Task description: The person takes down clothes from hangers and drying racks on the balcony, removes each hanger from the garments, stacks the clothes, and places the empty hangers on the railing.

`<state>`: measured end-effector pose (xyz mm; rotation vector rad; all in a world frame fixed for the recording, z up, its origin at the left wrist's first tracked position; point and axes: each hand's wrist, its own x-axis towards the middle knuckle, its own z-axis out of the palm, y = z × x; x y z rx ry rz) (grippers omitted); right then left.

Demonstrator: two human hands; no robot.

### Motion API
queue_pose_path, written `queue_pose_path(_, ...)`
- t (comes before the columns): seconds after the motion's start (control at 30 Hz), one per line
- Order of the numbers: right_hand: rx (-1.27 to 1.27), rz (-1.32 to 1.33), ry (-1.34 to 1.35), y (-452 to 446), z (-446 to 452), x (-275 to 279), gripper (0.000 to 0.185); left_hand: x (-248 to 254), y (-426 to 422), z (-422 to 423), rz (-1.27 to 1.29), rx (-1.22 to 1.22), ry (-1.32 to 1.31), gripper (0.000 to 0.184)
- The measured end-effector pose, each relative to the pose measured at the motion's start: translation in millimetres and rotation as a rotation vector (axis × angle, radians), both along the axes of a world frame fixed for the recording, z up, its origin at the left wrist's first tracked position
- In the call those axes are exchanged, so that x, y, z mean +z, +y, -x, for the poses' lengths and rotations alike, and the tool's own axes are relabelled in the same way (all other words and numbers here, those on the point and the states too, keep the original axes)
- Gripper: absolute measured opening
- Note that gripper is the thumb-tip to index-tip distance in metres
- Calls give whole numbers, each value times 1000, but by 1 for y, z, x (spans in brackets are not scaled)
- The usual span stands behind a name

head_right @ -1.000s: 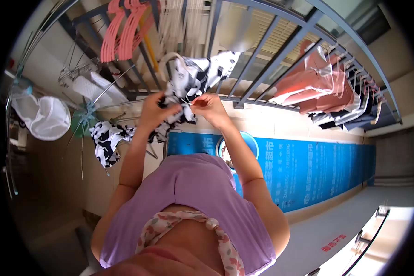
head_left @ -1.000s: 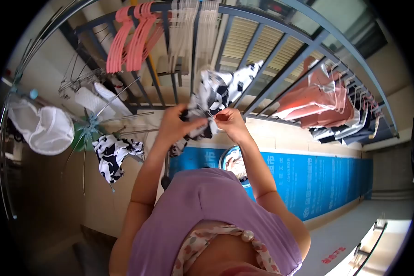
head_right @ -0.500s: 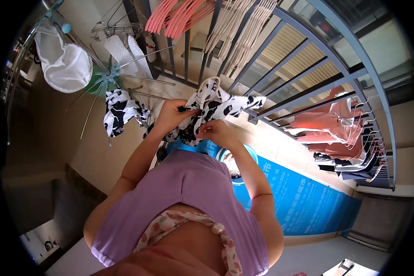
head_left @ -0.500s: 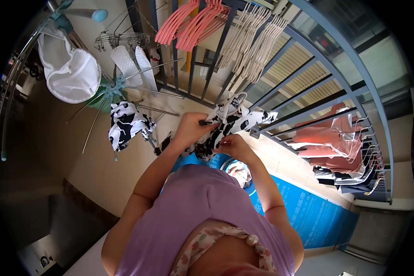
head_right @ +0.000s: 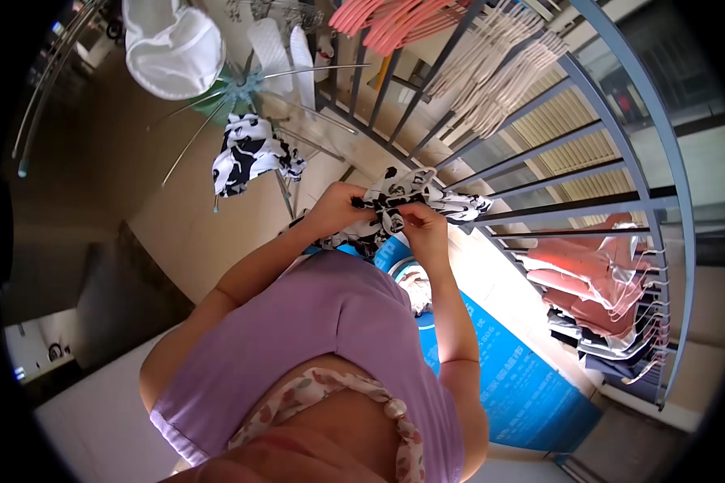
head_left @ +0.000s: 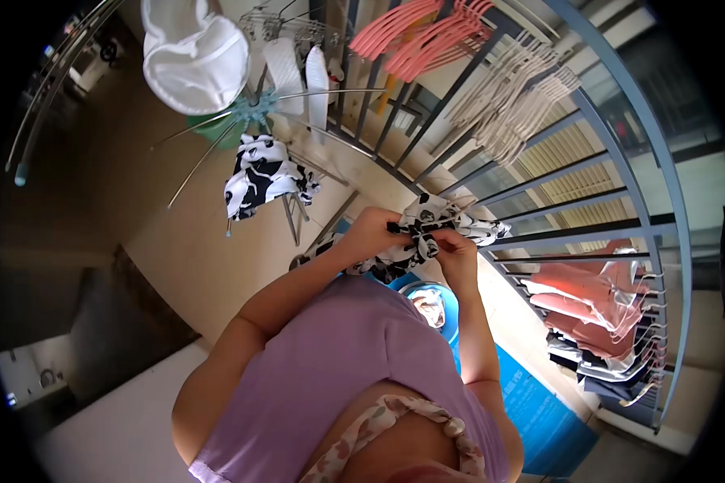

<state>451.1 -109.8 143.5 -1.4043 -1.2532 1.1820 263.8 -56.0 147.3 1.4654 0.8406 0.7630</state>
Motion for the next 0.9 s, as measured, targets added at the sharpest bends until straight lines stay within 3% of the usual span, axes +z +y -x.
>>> queue_pose_path(0.1, 94, 89, 103, 3, 1, 10, 15, -5, 2, 3, -33, -31, 50, 19)
queue_pose_path(0.2, 225, 243, 231, 7, 1, 16, 19, -6, 1, 4, -42, -8, -70, 19)
queue_pose_path(0.3, 200, 274, 417, 11, 1, 1, 23, -11, 5, 10, -47, -17, -72, 18)
queue_pose_path(0.43, 96, 90, -96, 21, 7, 4, 22, -11, 7, 13, -46, 49, -66, 17)
queue_pose_path(0.5, 4, -60, -212, 21, 17, 4, 17, -11, 8, 13, -130, 119, -10, 17)
queue_pose_path(0.53, -40, -76, -247, 21, 22, 6, 15, -19, 9, 14, -92, 144, 74, 16)
queue_pose_path(0.67, -201, -194, -220, 17, 43, 6, 11, -25, 9, 11, -44, 206, -58, 15)
queue_pose_path(0.8, -210, -345, -205, 19, 44, 1, 14, -16, 5, 10, 23, 192, -143, 16)
queue_pose_path(0.9, -152, -337, -321, 16, 42, 14, 15, -5, 5, 10, 5, 144, -20, 16)
